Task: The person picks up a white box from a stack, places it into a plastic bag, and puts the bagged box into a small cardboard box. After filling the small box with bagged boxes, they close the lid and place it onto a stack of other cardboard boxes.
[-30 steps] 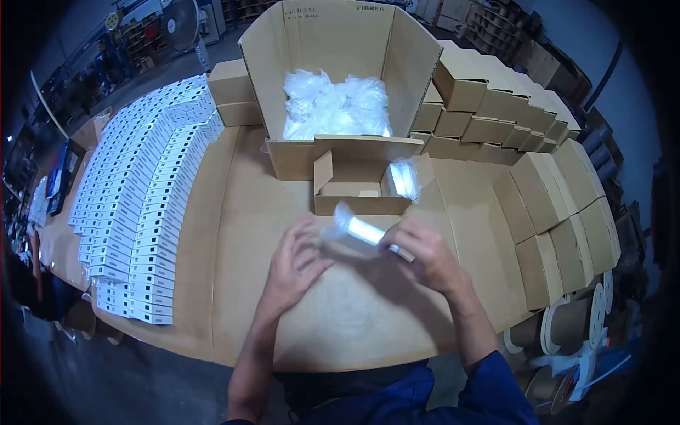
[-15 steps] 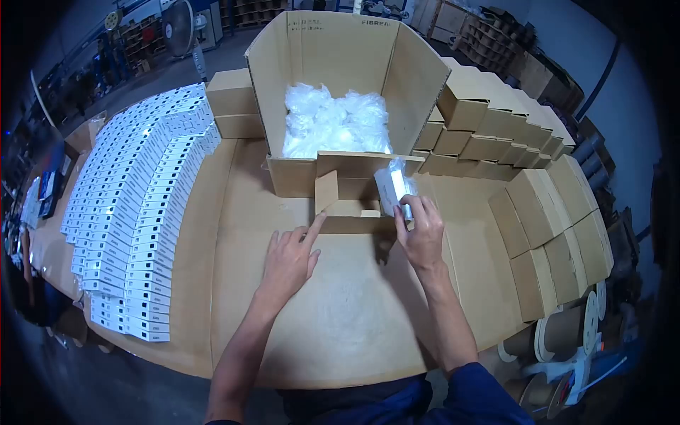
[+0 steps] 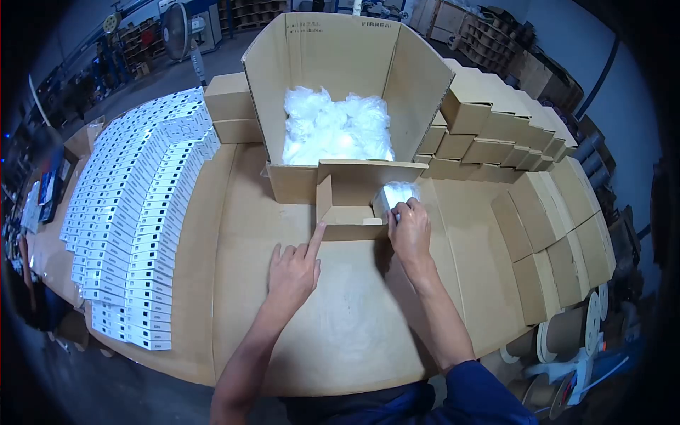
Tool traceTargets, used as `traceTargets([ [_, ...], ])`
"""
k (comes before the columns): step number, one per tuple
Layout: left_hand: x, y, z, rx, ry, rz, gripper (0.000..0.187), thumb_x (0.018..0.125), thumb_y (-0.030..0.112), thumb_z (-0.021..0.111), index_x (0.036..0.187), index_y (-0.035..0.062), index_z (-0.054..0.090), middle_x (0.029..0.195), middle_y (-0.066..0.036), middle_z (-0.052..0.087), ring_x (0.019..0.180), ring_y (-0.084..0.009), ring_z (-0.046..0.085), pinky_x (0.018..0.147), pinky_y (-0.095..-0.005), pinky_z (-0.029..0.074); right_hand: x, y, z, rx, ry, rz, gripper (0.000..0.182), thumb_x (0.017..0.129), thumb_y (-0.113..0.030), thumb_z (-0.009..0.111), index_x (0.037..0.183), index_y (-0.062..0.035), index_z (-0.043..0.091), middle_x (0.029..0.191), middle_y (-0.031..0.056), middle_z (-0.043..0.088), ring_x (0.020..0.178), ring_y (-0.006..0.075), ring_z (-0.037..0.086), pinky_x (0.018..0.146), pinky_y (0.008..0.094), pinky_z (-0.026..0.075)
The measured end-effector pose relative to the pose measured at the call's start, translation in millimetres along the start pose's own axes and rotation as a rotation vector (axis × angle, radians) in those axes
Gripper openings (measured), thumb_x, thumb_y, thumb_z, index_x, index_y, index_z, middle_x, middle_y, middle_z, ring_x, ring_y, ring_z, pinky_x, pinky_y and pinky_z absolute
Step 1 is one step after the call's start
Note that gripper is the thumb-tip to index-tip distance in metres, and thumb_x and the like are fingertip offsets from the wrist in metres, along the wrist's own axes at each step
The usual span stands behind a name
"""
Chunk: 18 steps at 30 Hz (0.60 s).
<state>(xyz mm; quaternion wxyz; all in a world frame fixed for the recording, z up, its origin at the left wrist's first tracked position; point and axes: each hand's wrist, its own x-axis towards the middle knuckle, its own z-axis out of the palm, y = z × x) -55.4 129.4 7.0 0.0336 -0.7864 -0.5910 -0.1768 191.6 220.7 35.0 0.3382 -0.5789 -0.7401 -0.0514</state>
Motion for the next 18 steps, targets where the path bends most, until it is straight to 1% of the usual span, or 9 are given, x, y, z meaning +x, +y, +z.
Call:
traceTargets([
  [2, -4, -1, 0, -0.007, -0.016, 0.000, 0.091, 0.088, 0.021, 0.073, 0.165, 0.0122, 0.024, 0.093, -0.012, 0.064, 0.086, -0.0304, 0.063, 0.099, -0.0522, 0.048, -2, -3, 2, -0.046, 0.002, -0.014, 0.007, 0.086, -0.003, 0.072, 0.086, 0.0037, 0.070, 0.088, 0.0209, 0.061, 0.088, 0.0384, 0.062, 0.078, 0.0488, 0.050],
  [6, -2, 2, -2, -0.059, 0.004, 0.005, 0.092, 0.087, 0.020, 0.074, 0.165, 0.0121, 0.025, 0.093, -0.013, 0.064, 0.084, -0.0315, 0.063, 0.094, -0.0519, 0.049, -16, -9, -6, -0.098, 0.064, 0.003, 0.014, 0.092, -0.011, 0.069, 0.096, 0.0012, 0.075, 0.114, 0.0159, 0.066, 0.112, 0.0370, 0.058, 0.090, 0.0529, 0.044],
  [7, -2, 2, -5, -0.084, -0.002, 0.004, 0.092, 0.087, 0.020, 0.074, 0.165, 0.0124, 0.025, 0.093, -0.013, 0.065, 0.085, -0.0321, 0.063, 0.094, -0.0515, 0.049, -25, -8, -7, -0.086, -0.029, 0.053, 0.029, 0.097, -0.021, 0.063, 0.115, -0.0015, 0.074, 0.142, 0.0162, 0.057, 0.137, 0.0410, 0.045, 0.107, 0.0599, 0.035],
  [10, -6, -6, -17, -0.200, -0.015, -0.010, 0.090, 0.087, 0.019, 0.075, 0.164, 0.0135, 0.027, 0.096, -0.014, 0.066, 0.083, -0.0354, 0.064, 0.091, -0.0490, 0.050, -47, -21, -13, -0.209, -0.113, 0.071, 0.051, 0.100, -0.030, 0.060, 0.145, -0.0063, 0.057, 0.164, 0.0199, 0.034, 0.154, 0.0446, 0.022, 0.120, 0.0673, 0.017],
  [12, -13, -17, -24, -0.272, 0.037, -0.002, 0.089, 0.088, 0.020, 0.075, 0.163, 0.0137, 0.028, 0.098, -0.015, 0.067, 0.083, -0.0369, 0.064, 0.090, -0.0479, 0.050, -56, -24, -11, -0.161, -0.155, 0.139, 0.066, 0.099, -0.033, 0.059, 0.156, -0.0075, 0.039, 0.169, 0.0207, 0.019, 0.157, 0.0453, 0.010, 0.120, 0.0705, 0.006],
  [13, -16, -23, -33, -0.312, 0.088, -0.046, 0.064, 0.089, 0.019, 0.074, 0.148, 0.0093, 0.050, 0.098, -0.016, 0.067, 0.085, -0.0374, 0.066, 0.086, -0.0470, 0.052, -59, -30, -8, -0.134, -0.179, 0.173, 0.075, 0.098, -0.034, 0.059, 0.162, -0.0081, 0.030, 0.172, 0.0211, 0.012, 0.158, 0.0457, 0.003, 0.120, 0.0720, 0.001],
  [16, -25, -65, -53, -0.383, 0.130, -0.113, 0.033, 0.089, 0.016, 0.073, 0.119, 0.0040, 0.065, 0.099, -0.016, 0.068, 0.089, -0.0373, 0.068, 0.084, -0.0462, 0.053, -58, -61, -11, -0.032, -0.065, 0.108, 0.085, 0.095, -0.031, 0.061, 0.164, -0.0050, 0.020, 0.172, 0.0243, 0.006, 0.158, 0.0473, -0.001, 0.121, 0.0704, 0.000],
  [17, -25, -80, -64, -0.376, 0.137, -0.182, 0.016, 0.089, 0.012, 0.073, 0.099, 0.0017, 0.067, 0.098, -0.017, 0.069, 0.090, -0.0372, 0.068, 0.082, -0.0460, 0.054, -55, -75, -6, 0.043, 0.035, 0.013, 0.081, 0.091, -0.020, 0.063, 0.160, 0.0008, 0.026, 0.170, 0.0266, 0.015, 0.157, 0.0507, 0.006, 0.124, 0.0660, 0.006],
  [18, -24, -99, -69, -0.329, 0.158, -0.224, 0.018, 0.089, 0.012, 0.073, 0.102, 0.0018, 0.066, 0.100, -0.018, 0.069, 0.090, -0.0378, 0.068, 0.083, -0.0460, 0.054, -49, -88, 0, 0.176, 0.024, -0.075, 0.080, 0.089, -0.017, 0.063, 0.159, 0.0014, 0.028, 0.167, 0.0269, 0.021, 0.156, 0.0510, 0.010, 0.124, 0.0635, 0.009],
])
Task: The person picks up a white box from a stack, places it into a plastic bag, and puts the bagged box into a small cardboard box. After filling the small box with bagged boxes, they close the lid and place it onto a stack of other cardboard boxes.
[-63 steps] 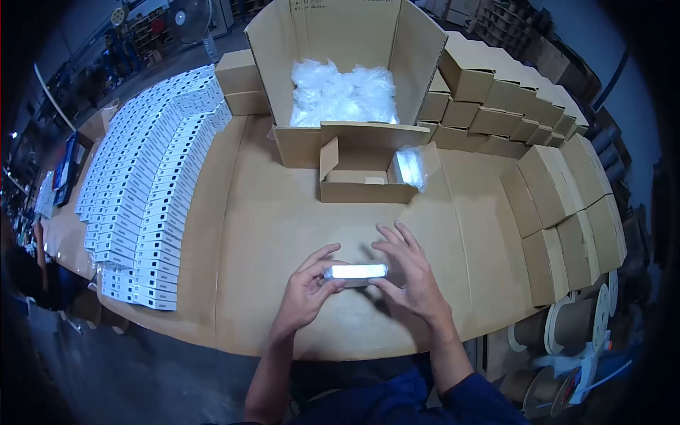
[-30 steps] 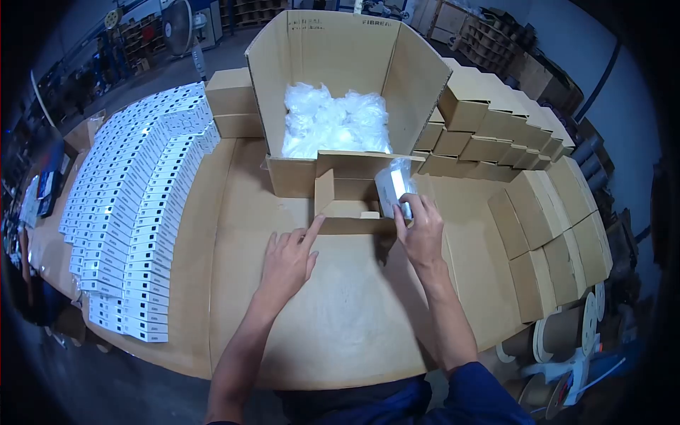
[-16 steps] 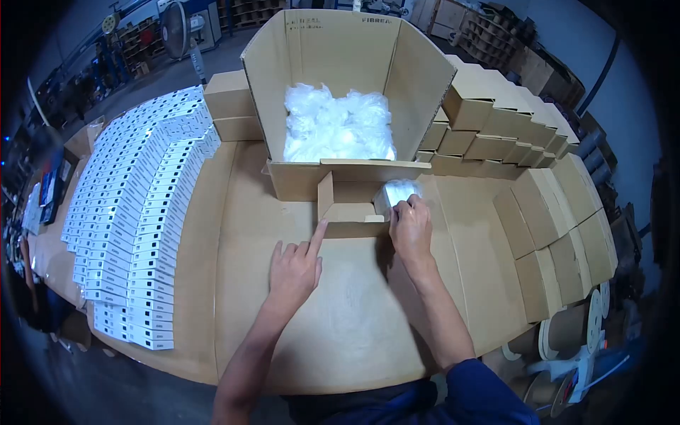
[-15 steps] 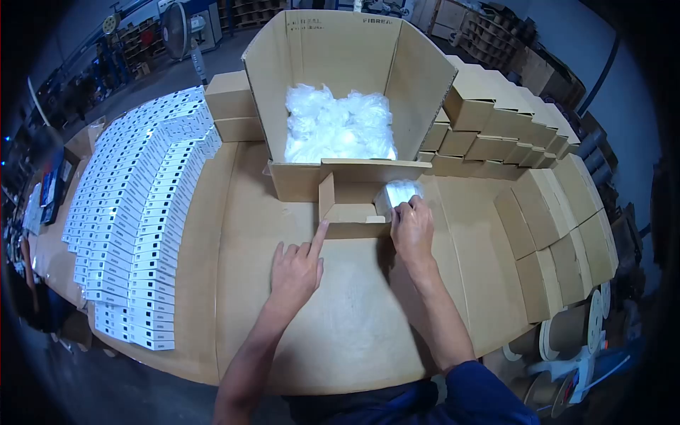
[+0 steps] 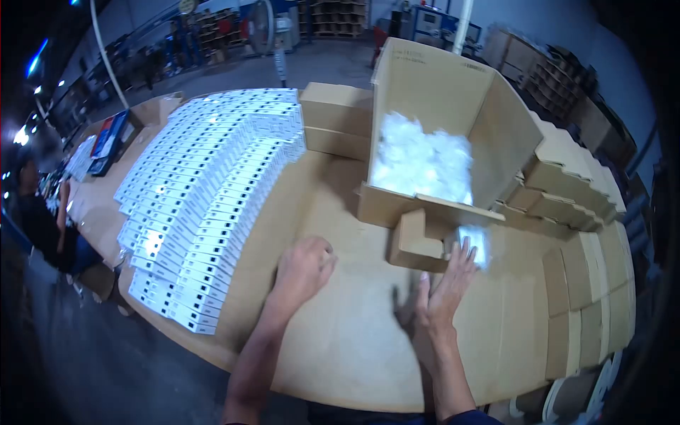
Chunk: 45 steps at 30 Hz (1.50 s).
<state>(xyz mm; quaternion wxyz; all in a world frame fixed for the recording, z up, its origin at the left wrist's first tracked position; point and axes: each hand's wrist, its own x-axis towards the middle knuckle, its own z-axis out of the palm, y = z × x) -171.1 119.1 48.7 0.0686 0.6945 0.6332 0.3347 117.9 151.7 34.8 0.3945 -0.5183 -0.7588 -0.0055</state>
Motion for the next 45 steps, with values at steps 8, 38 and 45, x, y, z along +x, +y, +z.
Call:
traceTargets([
  [8, 117, -136, -51, 0.259, 0.298, 0.063, 0.051, 0.088, 0.009, 0.071, 0.135, -0.0005, 0.054, 0.127, -0.022, 0.061, 0.120, -0.0384, 0.059, 0.102, -0.0452, 0.049, 114, -101, 135, 0.545, -0.178, -0.292, 0.065, 0.087, 0.004, 0.055, 0.149, 0.0038, 0.037, 0.145, 0.0238, 0.055, 0.143, 0.0445, 0.043, 0.119, 0.0488, 0.034],
  [38, 181, -172, -96, 0.304, 0.454, 0.176, 0.028, 0.082, -0.002, 0.069, 0.109, 0.0041, 0.066, 0.121, -0.013, 0.057, 0.118, -0.0352, 0.056, 0.098, -0.0454, 0.051, 258, -156, 231, 0.860, -0.324, -0.105, 0.085, 0.086, 0.008, 0.047, 0.163, -0.0044, 0.014, 0.154, 0.0324, 0.042, 0.143, 0.0442, 0.044, 0.118, 0.0458, 0.036],
  [45, 102, -55, -95, 0.140, 0.598, 0.247, 0.034, 0.071, -0.011, 0.078, 0.101, 0.0010, 0.066, 0.110, -0.013, 0.061, 0.102, -0.0341, 0.064, 0.087, -0.0422, 0.054, 187, -133, 87, 1.404, -0.821, 0.327, 0.078, 0.106, -0.018, 0.056, 0.167, -0.0234, 0.008, 0.157, 0.0307, 0.037, 0.123, 0.0274, 0.058, 0.092, 0.0416, 0.058],
])
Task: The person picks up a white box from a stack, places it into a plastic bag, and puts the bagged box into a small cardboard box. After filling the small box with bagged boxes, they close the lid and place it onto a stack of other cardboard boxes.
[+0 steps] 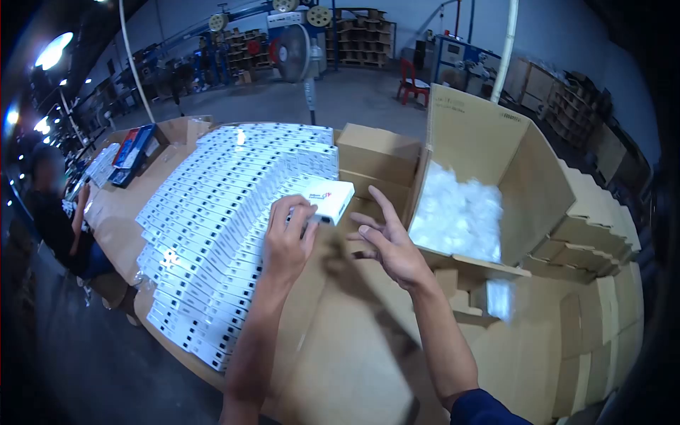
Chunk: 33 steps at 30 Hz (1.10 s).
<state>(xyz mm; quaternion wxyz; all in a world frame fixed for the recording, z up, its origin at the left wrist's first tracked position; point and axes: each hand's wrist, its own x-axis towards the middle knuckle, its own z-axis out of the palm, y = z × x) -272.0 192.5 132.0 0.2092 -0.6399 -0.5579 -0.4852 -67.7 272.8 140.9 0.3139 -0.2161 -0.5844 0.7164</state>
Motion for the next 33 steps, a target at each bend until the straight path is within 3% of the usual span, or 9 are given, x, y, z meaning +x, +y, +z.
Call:
traceTargets([
  [4, -6, 71, -2, -0.068, 0.018, 0.148, 0.036, 0.066, -0.013, 0.080, 0.096, 0.0031, 0.066, 0.106, -0.013, 0.062, 0.099, -0.0323, 0.064, 0.085, -0.0422, 0.053, -49, -30, -16, 0.070, -0.068, -0.050, 0.074, 0.104, -0.021, 0.064, 0.164, -0.0188, 0.022, 0.128, 0.0114, 0.060, 0.108, 0.0165, 0.060, 0.087, 0.0364, 0.059],
  [7, 3, 114, 9, -0.215, -0.139, 0.181, 0.034, 0.070, -0.012, 0.081, 0.096, 0.0032, 0.066, 0.105, -0.013, 0.063, 0.102, -0.0315, 0.064, 0.084, -0.0403, 0.055, -71, -42, -47, -0.216, 0.109, -0.171, 0.045, 0.104, -0.016, 0.063, 0.147, -0.0094, 0.051, 0.111, 0.0035, 0.065, 0.088, 0.0064, 0.060, 0.077, 0.0242, 0.054],
  [10, 30, 150, 20, -0.417, -0.312, 0.112, 0.026, 0.078, -0.009, 0.077, 0.100, 0.0023, 0.067, 0.107, -0.013, 0.065, 0.103, -0.0307, 0.067, 0.085, -0.0384, 0.055, -88, -60, -96, -0.352, 0.160, -0.315, 0.020, 0.103, -0.009, 0.061, 0.119, -0.0050, 0.071, 0.109, 0.0002, 0.068, 0.083, 0.0044, 0.056, 0.070, 0.0215, 0.048],
  [12, 50, 156, 48, -0.547, -0.402, 0.027, 0.019, 0.085, -0.005, 0.072, 0.102, 0.0001, 0.067, 0.105, -0.017, 0.067, 0.098, -0.0333, 0.069, 0.087, -0.0408, 0.055, -102, -99, -129, -0.552, 0.198, -0.277, 0.023, 0.101, -0.002, 0.052, 0.110, -0.0020, 0.073, 0.099, 0.0016, 0.071, 0.085, 0.0064, 0.056, 0.076, 0.0243, 0.048],
  [15, 78, 147, 120, -0.412, -0.542, 0.168, 0.013, 0.088, 0.000, 0.069, 0.101, -0.0013, 0.070, 0.101, -0.022, 0.070, 0.096, -0.0378, 0.069, 0.084, -0.0450, 0.055, -94, -104, -188, -0.697, 0.357, -0.378, 0.024, 0.099, -0.001, 0.053, 0.108, -0.0033, 0.075, 0.101, 0.0047, 0.070, 0.084, 0.0102, 0.059, 0.077, 0.0268, 0.049],
  [21, 72, 122, 256, 0.170, -1.121, 0.089, 0.023, 0.084, 0.016, 0.079, 0.097, -0.0023, 0.072, 0.099, -0.026, 0.071, 0.100, -0.0413, 0.070, 0.087, -0.0479, 0.056, -100, -104, -212, -0.795, 0.503, -0.245, 0.020, 0.096, -0.010, 0.061, 0.108, -0.0080, 0.077, 0.106, 0.0102, 0.065, 0.087, 0.0155, 0.061, 0.080, 0.0293, 0.050],
  [24, 56, 102, 280, 0.218, -1.227, 0.047, 0.022, 0.082, 0.006, 0.075, 0.101, -0.0050, 0.072, 0.111, -0.030, 0.070, 0.106, -0.0446, 0.070, 0.090, -0.0459, 0.059, -101, -98, -219, -0.816, 0.480, -0.231, 0.019, 0.095, -0.011, 0.063, 0.108, -0.0078, 0.077, 0.103, 0.0083, 0.066, 0.087, 0.0146, 0.060, 0.081, 0.0295, 0.049],
  [28, 67, 99, 266, 0.045, -1.157, 0.000, 0.030, 0.082, 0.010, 0.079, 0.108, -0.0024, 0.073, 0.108, -0.028, 0.072, 0.105, -0.0423, 0.070, 0.092, -0.0492, 0.057, -101, -93, -226, -0.828, 0.483, -0.264, 0.018, 0.095, -0.012, 0.065, 0.107, -0.0072, 0.077, 0.102, 0.0086, 0.069, 0.089, 0.0171, 0.062, 0.082, 0.0313, 0.050],
  [33, 94, 123, 215, -0.243, -0.648, 0.000, 0.028, 0.088, 0.015, 0.079, 0.110, -0.0010, 0.073, 0.092, -0.024, 0.074, 0.087, -0.0361, 0.073, 0.077, -0.0443, 0.055, -98, -92, -225, -0.923, 0.516, -0.276, 0.032, 0.088, -0.024, 0.077, 0.114, -0.0071, 0.076, 0.110, 0.0147, 0.069, 0.098, 0.0237, 0.066, 0.090, 0.0361, 0.052],
])
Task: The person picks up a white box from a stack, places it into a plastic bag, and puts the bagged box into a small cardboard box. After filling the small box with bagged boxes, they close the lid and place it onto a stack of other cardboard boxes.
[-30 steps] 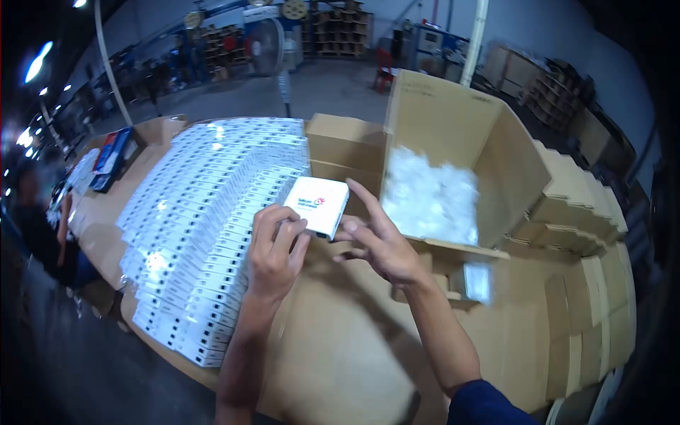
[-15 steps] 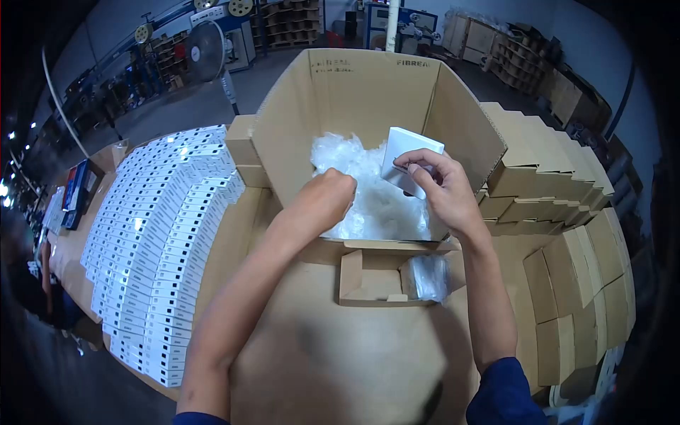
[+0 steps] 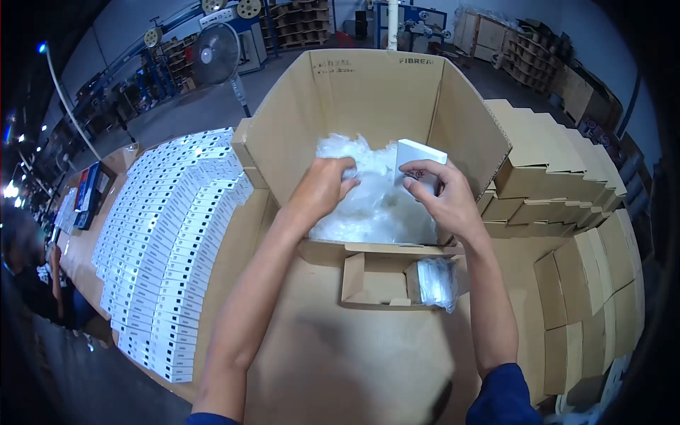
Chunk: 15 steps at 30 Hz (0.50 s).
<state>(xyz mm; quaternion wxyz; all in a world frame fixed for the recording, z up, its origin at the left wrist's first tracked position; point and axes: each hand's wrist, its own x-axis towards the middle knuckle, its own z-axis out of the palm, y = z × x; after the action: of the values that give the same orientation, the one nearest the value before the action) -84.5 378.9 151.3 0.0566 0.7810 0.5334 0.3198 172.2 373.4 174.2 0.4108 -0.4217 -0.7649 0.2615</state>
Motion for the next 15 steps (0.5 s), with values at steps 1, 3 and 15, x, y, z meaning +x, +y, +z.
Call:
traceTargets([
  [1, -2, 11, -11, -0.040, 0.081, 0.054, 0.027, 0.089, 0.015, 0.078, 0.110, -0.0010, 0.073, 0.089, -0.023, 0.074, 0.083, -0.0332, 0.073, 0.074, -0.0423, 0.055, -2, -7, 1, -0.045, 0.040, -0.032, 0.038, 0.085, -0.027, 0.081, 0.117, -0.0072, 0.075, 0.112, 0.0162, 0.069, 0.100, 0.0249, 0.067, 0.091, 0.0369, 0.052],
  [3, -7, 30, -26, -0.203, 0.167, 0.028, 0.025, 0.093, 0.017, 0.076, 0.108, -0.0019, 0.072, 0.081, -0.018, 0.073, 0.076, -0.0236, 0.071, 0.068, -0.0370, 0.053, -3, -17, 2, -0.077, 0.085, -0.076, 0.061, 0.077, -0.039, 0.089, 0.125, -0.0046, 0.072, 0.116, 0.0199, 0.068, 0.108, 0.0277, 0.066, 0.096, 0.0395, 0.053],
  [15, -126, 107, -37, -1.016, 0.365, -0.187, 0.023, 0.106, 0.020, 0.063, 0.103, -0.0015, 0.068, 0.089, 0.001, 0.066, 0.080, -0.0044, 0.057, 0.070, -0.0229, 0.047, -111, -67, 29, 0.490, 0.132, 0.029, 0.033, 0.101, -0.027, 0.070, 0.086, 0.0026, 0.074, 0.088, 0.0036, 0.053, 0.084, 0.0141, 0.048, 0.076, 0.0312, 0.042],
])
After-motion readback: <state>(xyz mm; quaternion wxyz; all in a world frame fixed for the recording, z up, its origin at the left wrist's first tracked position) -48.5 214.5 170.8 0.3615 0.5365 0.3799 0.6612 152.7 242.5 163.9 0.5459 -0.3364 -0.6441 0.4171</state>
